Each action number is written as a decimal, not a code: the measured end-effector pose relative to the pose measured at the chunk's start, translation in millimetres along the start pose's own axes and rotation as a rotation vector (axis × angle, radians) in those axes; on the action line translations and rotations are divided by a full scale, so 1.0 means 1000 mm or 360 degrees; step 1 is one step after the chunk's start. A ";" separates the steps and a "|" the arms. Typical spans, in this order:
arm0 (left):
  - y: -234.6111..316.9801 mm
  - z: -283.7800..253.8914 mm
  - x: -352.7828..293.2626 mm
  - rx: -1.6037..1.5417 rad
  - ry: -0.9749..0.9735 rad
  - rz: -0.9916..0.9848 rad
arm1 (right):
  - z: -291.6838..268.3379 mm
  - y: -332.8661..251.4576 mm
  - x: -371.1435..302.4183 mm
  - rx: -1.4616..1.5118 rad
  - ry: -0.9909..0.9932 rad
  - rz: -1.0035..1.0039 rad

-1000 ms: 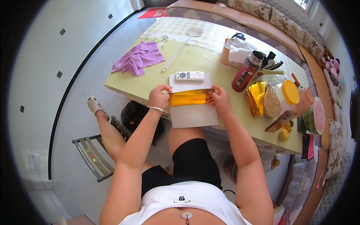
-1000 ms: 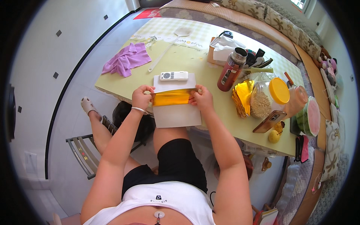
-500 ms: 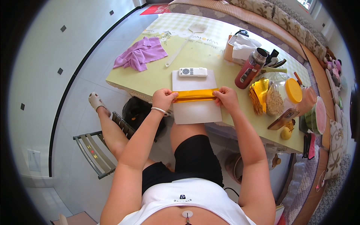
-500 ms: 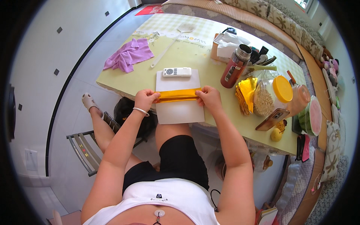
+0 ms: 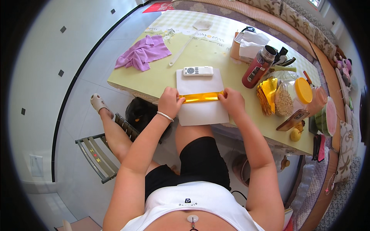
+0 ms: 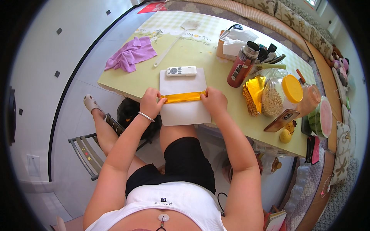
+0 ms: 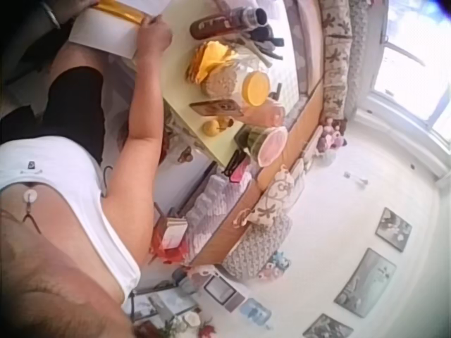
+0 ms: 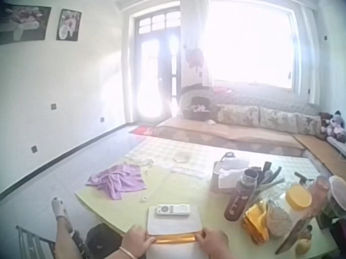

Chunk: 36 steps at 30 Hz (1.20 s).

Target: The person sits on the floor and folds a yellow sheet of paper into a smaller shape using their hands. They repeatedly fold the paper in half and then into triangular shapes, pressing down on the creases to flatten them.

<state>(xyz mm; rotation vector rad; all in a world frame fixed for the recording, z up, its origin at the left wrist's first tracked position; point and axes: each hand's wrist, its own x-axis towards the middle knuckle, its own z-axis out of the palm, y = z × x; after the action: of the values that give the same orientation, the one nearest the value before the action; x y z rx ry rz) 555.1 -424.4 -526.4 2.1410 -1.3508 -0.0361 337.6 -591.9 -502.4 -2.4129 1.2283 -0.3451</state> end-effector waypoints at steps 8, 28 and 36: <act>0.006 0.008 0.007 0.0691 -0.0043 0.1163 | 0.043 -0.016 -0.030 -0.0146 -0.0101 -0.1117; 0.053 -0.007 0.023 0.0552 -0.0014 0.0983 | 0.014 -0.007 0.016 -0.1125 0.0027 -0.1398; 0.059 0.013 0.037 0.0543 0.0167 0.0914 | -0.015 0.002 0.021 0.0178 0.0052 -0.0751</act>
<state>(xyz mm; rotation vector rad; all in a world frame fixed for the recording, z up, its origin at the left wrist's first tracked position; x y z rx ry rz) 520.5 -478.8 -497.8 1.8912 -1.9631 0.5611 342.7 -613.9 -489.6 -2.5835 0.6162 -0.5732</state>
